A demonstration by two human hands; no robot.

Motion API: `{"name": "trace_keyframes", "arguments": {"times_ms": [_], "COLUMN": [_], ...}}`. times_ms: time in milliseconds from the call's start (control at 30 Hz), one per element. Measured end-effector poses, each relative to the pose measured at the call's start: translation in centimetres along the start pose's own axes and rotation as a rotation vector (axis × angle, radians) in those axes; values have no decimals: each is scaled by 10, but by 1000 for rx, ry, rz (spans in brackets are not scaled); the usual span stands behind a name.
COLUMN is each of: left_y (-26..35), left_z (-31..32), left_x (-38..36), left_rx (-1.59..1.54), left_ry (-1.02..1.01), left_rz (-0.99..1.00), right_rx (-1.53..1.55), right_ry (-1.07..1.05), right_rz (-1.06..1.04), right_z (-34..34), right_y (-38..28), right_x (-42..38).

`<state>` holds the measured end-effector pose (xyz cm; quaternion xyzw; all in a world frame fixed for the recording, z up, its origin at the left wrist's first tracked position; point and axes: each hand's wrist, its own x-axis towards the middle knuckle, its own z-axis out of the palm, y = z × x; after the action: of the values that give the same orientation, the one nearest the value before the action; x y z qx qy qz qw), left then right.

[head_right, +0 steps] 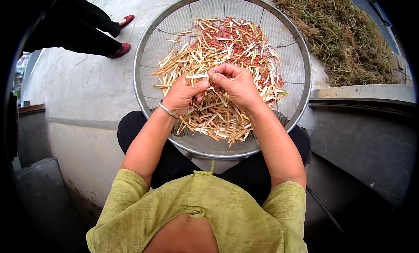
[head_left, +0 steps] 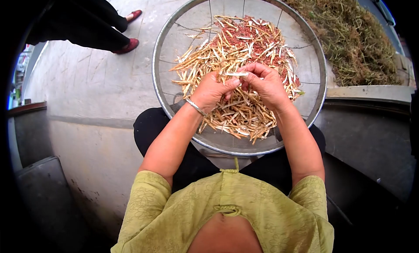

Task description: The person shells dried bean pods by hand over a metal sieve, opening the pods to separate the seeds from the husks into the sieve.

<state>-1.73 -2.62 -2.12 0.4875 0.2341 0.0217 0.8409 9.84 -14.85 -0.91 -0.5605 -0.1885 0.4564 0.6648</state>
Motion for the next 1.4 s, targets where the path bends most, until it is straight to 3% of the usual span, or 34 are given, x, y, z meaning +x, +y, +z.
{"name": "trace_keyframes", "arguments": {"times_ms": [533,1100,1400], "left_y": [-6,-3,-7], "left_z": [2,0,-4], "left_x": [4,6,5], "left_rx": [123,14,351], "left_ry": [145,15,78], "left_rz": [64,82,112], "right_rx": [98,162,73], "right_ry": [136,64,43], "right_rz": [197,158,81], "right_z": [5,3,1], "right_y": [5,4,19], "right_x": [-2,-2,3]}}
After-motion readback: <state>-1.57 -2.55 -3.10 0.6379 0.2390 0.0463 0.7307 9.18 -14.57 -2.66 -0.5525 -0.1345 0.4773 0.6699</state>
